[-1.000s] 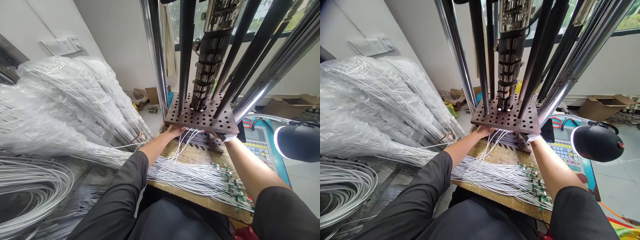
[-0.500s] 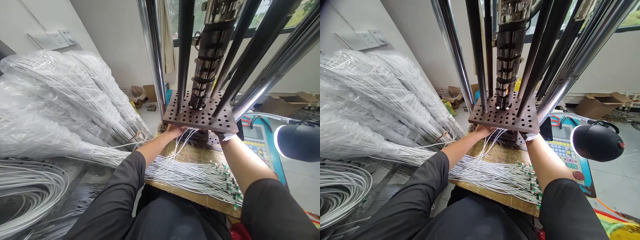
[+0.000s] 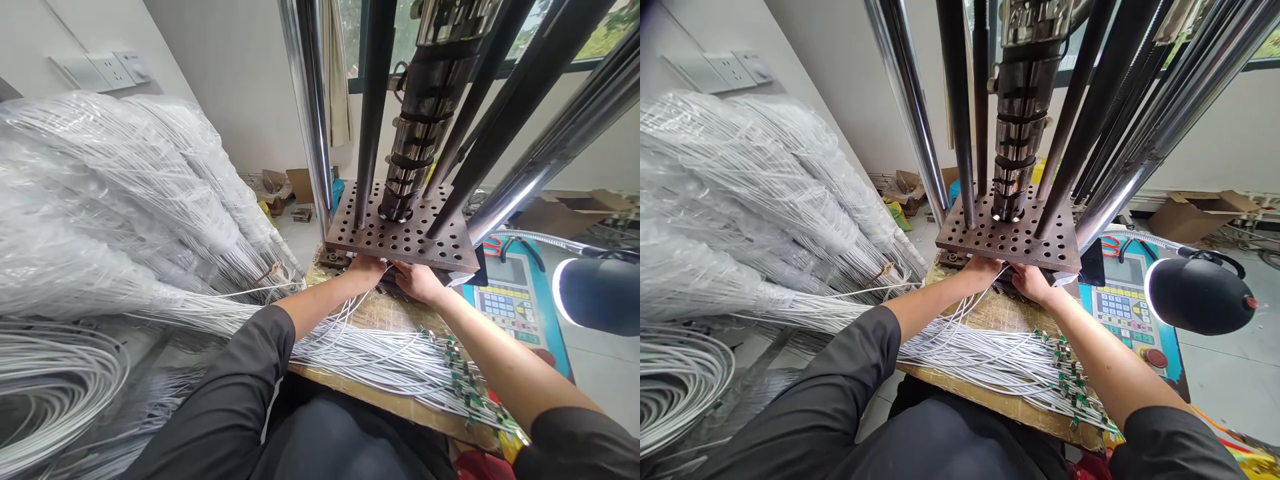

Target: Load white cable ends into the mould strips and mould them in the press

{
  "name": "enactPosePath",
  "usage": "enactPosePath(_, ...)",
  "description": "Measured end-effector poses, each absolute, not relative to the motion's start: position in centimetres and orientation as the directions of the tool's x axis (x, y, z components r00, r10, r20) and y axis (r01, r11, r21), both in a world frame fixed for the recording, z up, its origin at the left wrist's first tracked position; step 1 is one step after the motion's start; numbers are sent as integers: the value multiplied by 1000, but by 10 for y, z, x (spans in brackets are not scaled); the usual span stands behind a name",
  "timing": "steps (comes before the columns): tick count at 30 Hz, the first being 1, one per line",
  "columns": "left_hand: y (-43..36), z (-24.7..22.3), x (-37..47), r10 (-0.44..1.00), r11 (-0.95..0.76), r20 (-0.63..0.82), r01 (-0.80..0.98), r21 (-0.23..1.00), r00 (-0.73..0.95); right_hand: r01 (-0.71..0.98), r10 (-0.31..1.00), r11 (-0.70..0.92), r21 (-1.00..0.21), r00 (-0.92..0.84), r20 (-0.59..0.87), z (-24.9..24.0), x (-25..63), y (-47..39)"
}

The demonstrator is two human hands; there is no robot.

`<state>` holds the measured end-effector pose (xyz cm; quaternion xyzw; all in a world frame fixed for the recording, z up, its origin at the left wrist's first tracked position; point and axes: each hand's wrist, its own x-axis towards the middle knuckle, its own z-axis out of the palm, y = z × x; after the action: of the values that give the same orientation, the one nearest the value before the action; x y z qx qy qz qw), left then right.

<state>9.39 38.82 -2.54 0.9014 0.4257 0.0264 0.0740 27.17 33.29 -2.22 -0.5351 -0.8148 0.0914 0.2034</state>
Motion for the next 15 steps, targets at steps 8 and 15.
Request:
enactPosePath(8, 377, -10, 67, 812, -574, 68, 770, 279, 580, 825, 902, 422, -376, -338, 270, -28, 282, 338)
enactPosePath(15, 384, -9, 65, 877, -438, -19, 815, 379, 480, 843, 868, 485, -231, -432, 247, -13, 259, 345)
